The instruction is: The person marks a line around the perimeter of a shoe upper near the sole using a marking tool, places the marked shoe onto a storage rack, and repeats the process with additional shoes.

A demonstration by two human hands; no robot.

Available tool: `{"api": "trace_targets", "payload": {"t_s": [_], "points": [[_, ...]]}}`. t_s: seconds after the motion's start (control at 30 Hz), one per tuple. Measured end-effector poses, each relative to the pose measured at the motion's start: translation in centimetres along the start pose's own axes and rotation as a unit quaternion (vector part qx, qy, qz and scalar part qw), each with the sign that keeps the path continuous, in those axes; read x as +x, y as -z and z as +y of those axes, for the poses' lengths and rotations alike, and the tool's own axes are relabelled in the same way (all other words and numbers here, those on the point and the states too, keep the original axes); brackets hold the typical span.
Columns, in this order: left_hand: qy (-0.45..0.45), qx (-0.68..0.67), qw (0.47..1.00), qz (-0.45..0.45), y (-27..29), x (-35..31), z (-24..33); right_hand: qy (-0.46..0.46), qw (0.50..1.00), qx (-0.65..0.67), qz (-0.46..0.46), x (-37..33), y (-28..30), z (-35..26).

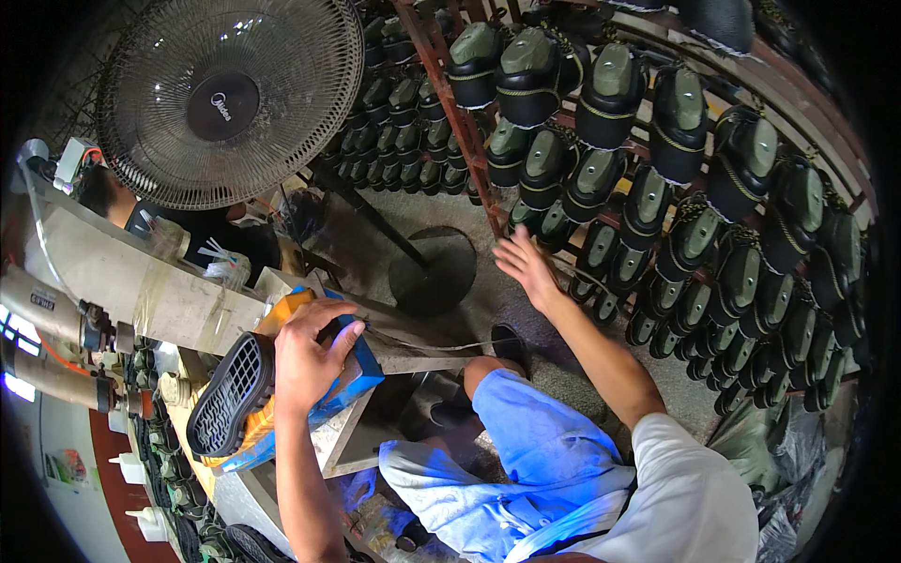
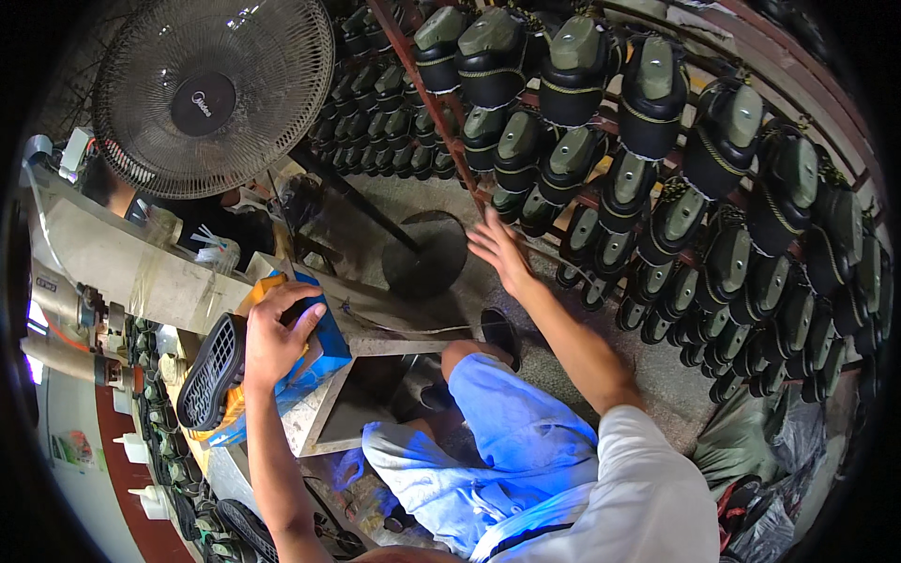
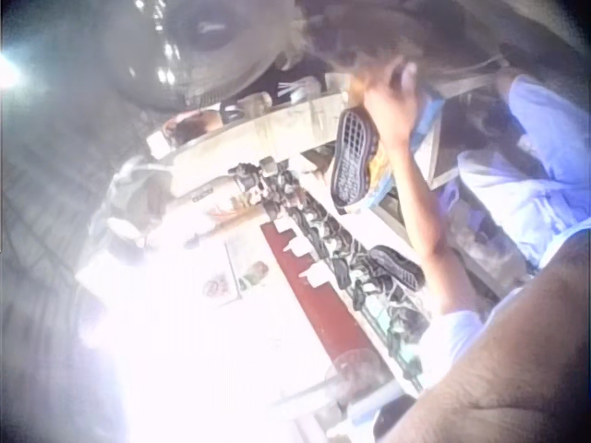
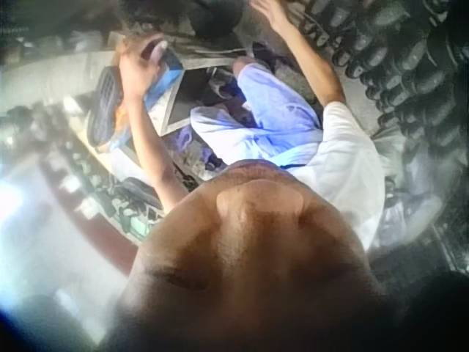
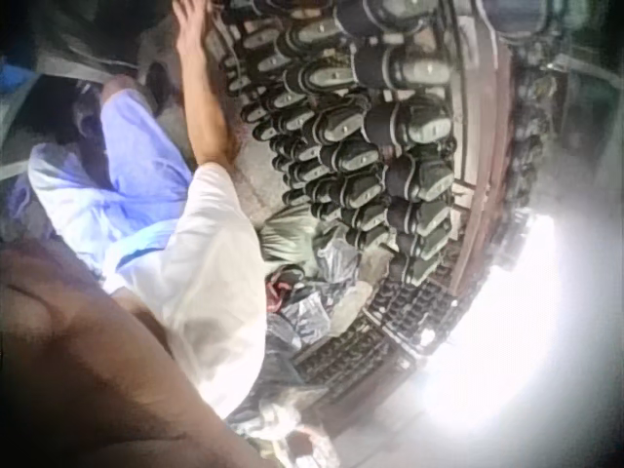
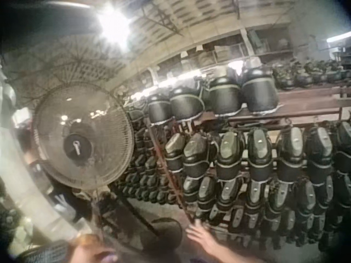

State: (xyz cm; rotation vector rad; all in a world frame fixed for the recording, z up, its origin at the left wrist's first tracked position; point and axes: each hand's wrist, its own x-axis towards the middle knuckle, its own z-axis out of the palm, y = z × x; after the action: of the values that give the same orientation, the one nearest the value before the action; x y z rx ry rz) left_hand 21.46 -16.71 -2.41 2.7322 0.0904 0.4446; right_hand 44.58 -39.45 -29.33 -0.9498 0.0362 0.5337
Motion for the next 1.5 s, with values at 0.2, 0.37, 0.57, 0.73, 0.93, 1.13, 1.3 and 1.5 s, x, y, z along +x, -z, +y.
{"api": "trace_targets", "payload": {"t_s": [0.2, 0.37, 0.57, 0.73, 0.93, 1.13, 1.3, 1.5], "points": [[-0.01, -0.027, 1.0, 0.006, -0.6, 0.5, -0.4, 0.08, 0.918, 0.312, 0.233, 16.2, -7.7, -7.3], [0.0, -0.02, 1.0, 0.006, -0.2, -0.2, -0.5, 0.02, 0.951, 0.219, 0.216, 17.1, -9.9, -4.8], [0.0, -0.005, 1.0, 0.008, -0.6, -0.5, -1.1, -0.001, 0.999, 0.043, -0.023, 8.8, -5.2, 2.6], [-0.091, 0.057, 0.992, 0.07, -0.1, -0.4, -1.0, -0.019, 0.977, -0.152, -0.146, -8.3, 2.7, 6.0], [-0.25, 0.325, 0.912, 0.003, 4.0, -3.4, 5.6, 0.018, 0.916, -0.284, -0.284, -20.1, 2.0, -6.0], [-0.174, 0.439, 0.875, 0.11, 12.0, -14.1, 7.6, 0.105, 0.751, -0.417, -0.5, -18.7, -10.0, -15.3], [0.053, 0.436, 0.885, 0.158, 14.5, -26.4, 3.1, 0.092, 0.84, -0.209, -0.493, -17.0, -23.8, -9.8], [0.233, 0.395, 0.853, 0.248, 15.8, -30.0, -4.4, 0.299, 0.729, -0.443, -0.427, -11.0, -32.6, -0.9]]}}
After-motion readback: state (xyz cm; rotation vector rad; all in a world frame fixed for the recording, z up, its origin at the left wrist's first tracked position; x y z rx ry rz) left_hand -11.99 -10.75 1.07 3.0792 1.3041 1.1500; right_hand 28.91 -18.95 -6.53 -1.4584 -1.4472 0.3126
